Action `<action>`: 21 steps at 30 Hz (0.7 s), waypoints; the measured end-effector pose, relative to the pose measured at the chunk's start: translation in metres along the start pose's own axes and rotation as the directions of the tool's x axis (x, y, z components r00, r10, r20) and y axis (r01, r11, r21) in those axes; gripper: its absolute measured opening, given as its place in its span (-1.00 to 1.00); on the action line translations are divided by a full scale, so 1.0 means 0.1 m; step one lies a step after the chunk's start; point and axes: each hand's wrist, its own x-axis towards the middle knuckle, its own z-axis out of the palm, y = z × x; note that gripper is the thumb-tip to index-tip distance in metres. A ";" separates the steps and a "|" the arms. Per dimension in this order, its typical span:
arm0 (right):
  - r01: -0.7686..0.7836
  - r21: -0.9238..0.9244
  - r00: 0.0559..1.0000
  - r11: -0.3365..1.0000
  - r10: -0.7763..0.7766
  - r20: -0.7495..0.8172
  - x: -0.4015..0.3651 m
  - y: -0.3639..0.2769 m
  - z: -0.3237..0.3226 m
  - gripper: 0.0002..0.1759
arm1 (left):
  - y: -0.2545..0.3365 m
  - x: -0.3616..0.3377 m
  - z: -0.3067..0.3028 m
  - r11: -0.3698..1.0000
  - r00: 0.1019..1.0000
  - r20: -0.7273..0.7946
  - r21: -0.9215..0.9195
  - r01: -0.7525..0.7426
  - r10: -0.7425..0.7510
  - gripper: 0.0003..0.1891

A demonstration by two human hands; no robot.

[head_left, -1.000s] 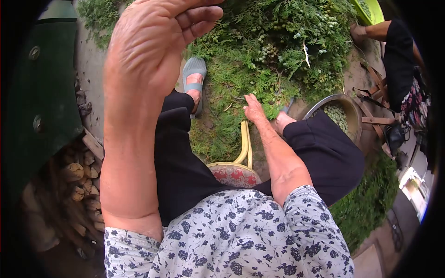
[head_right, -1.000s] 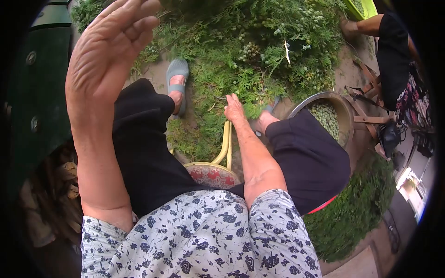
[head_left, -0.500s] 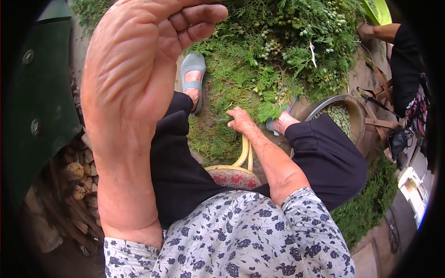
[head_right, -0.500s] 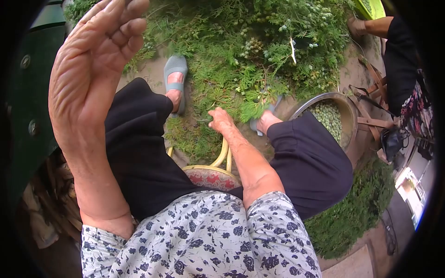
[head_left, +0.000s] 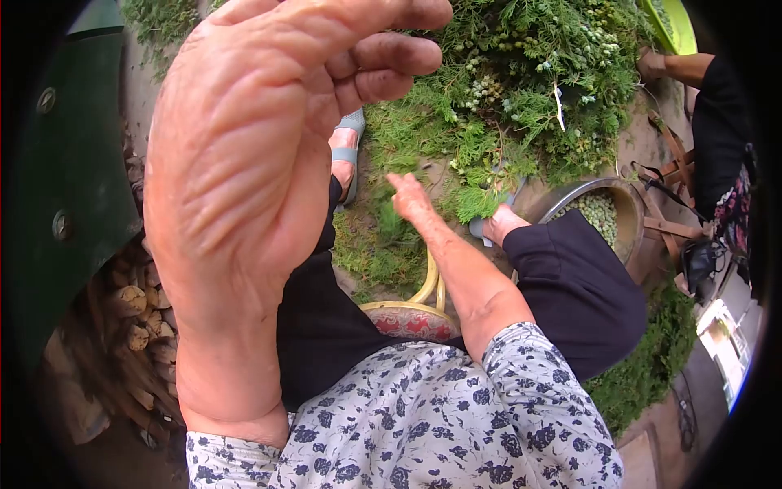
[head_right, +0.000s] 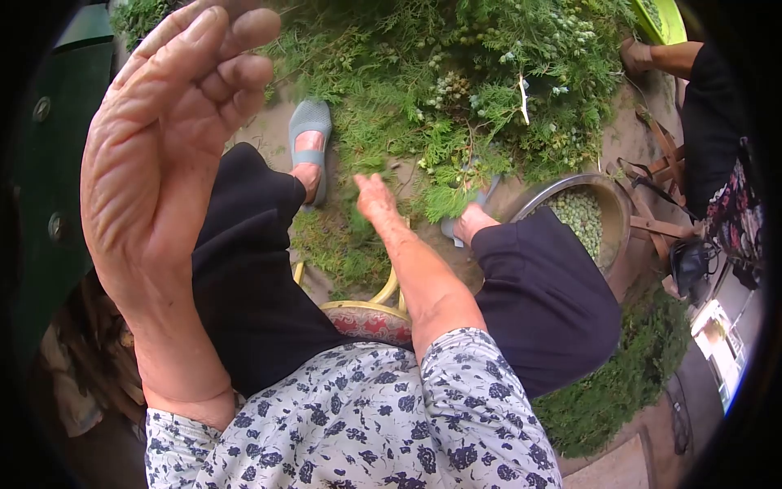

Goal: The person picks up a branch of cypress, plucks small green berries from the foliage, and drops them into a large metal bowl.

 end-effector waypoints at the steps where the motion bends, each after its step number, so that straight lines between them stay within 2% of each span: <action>1: 0.049 0.019 0.989 0.999 -0.051 0.139 -0.09 -0.13 -0.13 -0.41 | -0.01 -0.01 -0.02 1.000 1.000 0.005 -0.008 0.009 -0.009 -0.70; 2: 0.094 0.044 0.956 0.995 -0.102 0.273 -0.17 -0.25 -0.28 -0.44 | -0.02 -0.01 -0.04 1.000 1.000 0.010 -0.015 0.018 -0.018 -0.70; 3: 0.149 0.104 0.966 0.983 -0.167 0.197 -0.22 -0.24 -0.26 -0.49 | -0.03 -0.03 -0.05 0.999 1.000 0.015 -0.022 0.028 -0.027 -0.70; 4: 0.147 0.101 0.967 0.984 -0.164 0.195 -0.20 -0.23 -0.30 -0.49 | -0.03 -0.03 -0.07 0.999 0.999 0.021 -0.029 0.036 -0.036 -0.70; 6: 0.015 0.387 0.992 0.922 0.035 -0.123 -0.11 -0.19 -0.42 -0.69 | -0.05 -0.03 -0.10 0.998 0.998 0.029 -0.042 0.054 -0.053 -0.71; 7: 0.267 0.215 0.799 0.939 -0.091 -0.595 -0.07 -0.19 -0.45 -0.73 | -0.05 -0.03 -0.12 0.997 0.998 0.032 -0.047 0.063 -0.062 -0.71; 8: -0.049 0.423 0.935 0.905 0.191 -0.300 0.01 -0.10 -0.59 -0.63 | -0.06 -0.01 -0.12 0.996 0.997 0.037 -0.051 0.072 -0.070 -0.71; 9: -0.200 0.437 0.933 0.877 0.306 -0.187 0.00 -0.20 -0.89 -0.50 | -0.07 0.00 -0.10 0.995 0.996 0.042 -0.054 0.080 -0.078 -0.71; 10: -0.299 0.381 0.896 0.875 0.395 -0.204 0.09 -0.18 -0.94 -0.35 | -0.07 0.02 -0.10 0.995 0.995 0.047 -0.058 0.086 -0.083 -0.71; 12: -0.325 0.474 0.884 0.818 0.441 -0.155 0.25 -0.09 -1.04 -0.30 | -0.08 0.05 -0.10 0.994 0.994 0.050 -0.058 0.095 -0.092 -0.71; 13: -0.306 0.612 0.876 0.729 0.468 -0.119 0.43 0.08 -0.94 -0.31 | -0.08 0.04 -0.11 0.993 0.994 0.051 -0.059 0.102 -0.099 -0.72; 14: -0.305 0.612 0.876 0.729 0.467 -0.120 0.51 0.19 -0.85 -0.31 | -0.10 0.09 -0.09 0.992 0.993 0.054 -0.061 0.110 -0.107 -0.72; 17: -0.222 0.797 0.847 0.561 0.516 -0.128 0.44 0.18 -0.86 -0.39 | -0.12 0.16 -0.07 0.989 0.990 0.065 -0.073 0.129 -0.124 -0.72; 18: -0.217 0.797 0.848 0.564 0.514 -0.133 0.36 0.17 -0.84 -0.39 | -0.10 0.14 -0.10 0.988 0.989 0.070 -0.077 0.134 -0.128 -0.72; 20: -0.042 0.782 0.864 0.622 0.416 -0.285 0.20 0.13 -0.78 -0.44 | -0.12 0.21 -0.05 0.986 0.988 0.079 -0.085 0.142 -0.135 -0.72; 21: -0.010 0.809 0.863 0.588 0.414 -0.290 0.01 -0.02 -0.88 -0.47 | -0.09 0.19 -0.06 0.986 0.987 0.087 -0.089 0.142 -0.134 -0.73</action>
